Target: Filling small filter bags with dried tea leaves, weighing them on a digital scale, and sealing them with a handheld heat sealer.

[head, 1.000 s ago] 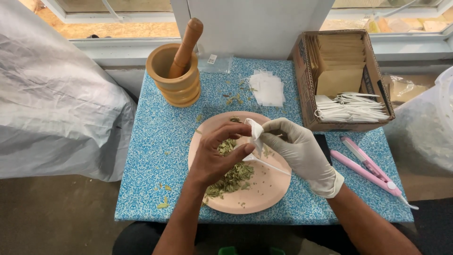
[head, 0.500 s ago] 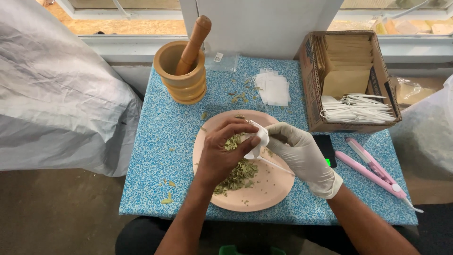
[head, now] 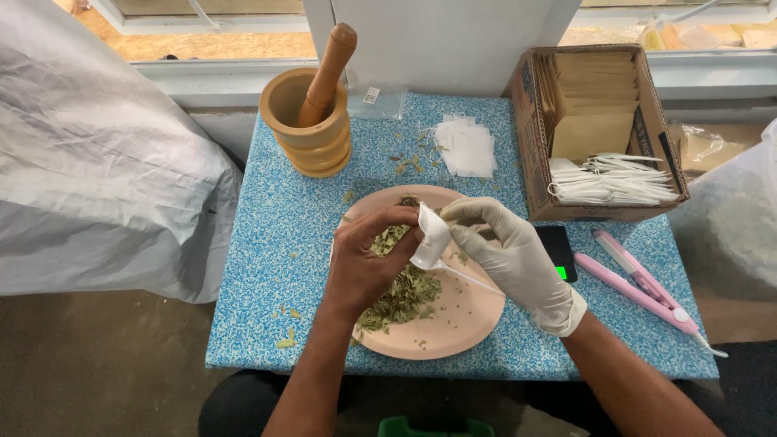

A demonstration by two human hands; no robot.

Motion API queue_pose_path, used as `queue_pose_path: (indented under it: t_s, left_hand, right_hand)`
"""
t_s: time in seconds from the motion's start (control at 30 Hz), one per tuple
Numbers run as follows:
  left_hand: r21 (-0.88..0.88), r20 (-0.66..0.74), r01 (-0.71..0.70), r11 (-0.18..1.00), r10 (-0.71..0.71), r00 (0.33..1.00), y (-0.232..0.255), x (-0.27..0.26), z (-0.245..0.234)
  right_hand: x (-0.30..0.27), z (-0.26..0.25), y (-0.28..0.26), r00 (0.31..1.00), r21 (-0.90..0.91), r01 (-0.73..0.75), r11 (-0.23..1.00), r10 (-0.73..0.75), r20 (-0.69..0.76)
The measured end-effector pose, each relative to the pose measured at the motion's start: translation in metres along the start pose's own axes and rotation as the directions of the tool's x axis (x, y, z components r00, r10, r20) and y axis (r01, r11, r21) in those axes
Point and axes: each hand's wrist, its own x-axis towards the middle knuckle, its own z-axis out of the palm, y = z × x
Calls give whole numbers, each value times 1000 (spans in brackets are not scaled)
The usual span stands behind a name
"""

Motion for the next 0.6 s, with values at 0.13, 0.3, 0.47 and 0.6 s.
queue_pose_path:
  t_s: [0.13, 0.3, 0.47, 0.6]
  left_hand:
    - [92, 3, -92, 992, 92, 996, 10, 1, 1]
    - [151, 60, -138, 979, 130, 990, 14, -1, 0]
    - [132, 88, -107, 985, 96, 991, 10, -1, -5]
    - [163, 74, -44, 986, 33, 997, 10, -2, -6]
  right_hand:
    - [-4, -4, -2, 997, -10, 75, 997, -75, -3]
    - [-9, 0, 5, 993, -48, 110, 993, -108, 40]
    - [-3, -2, 15, 990, -61, 138, 989, -139, -8]
    - [-1, -1, 11, 994, -43, 102, 994, -103, -24]
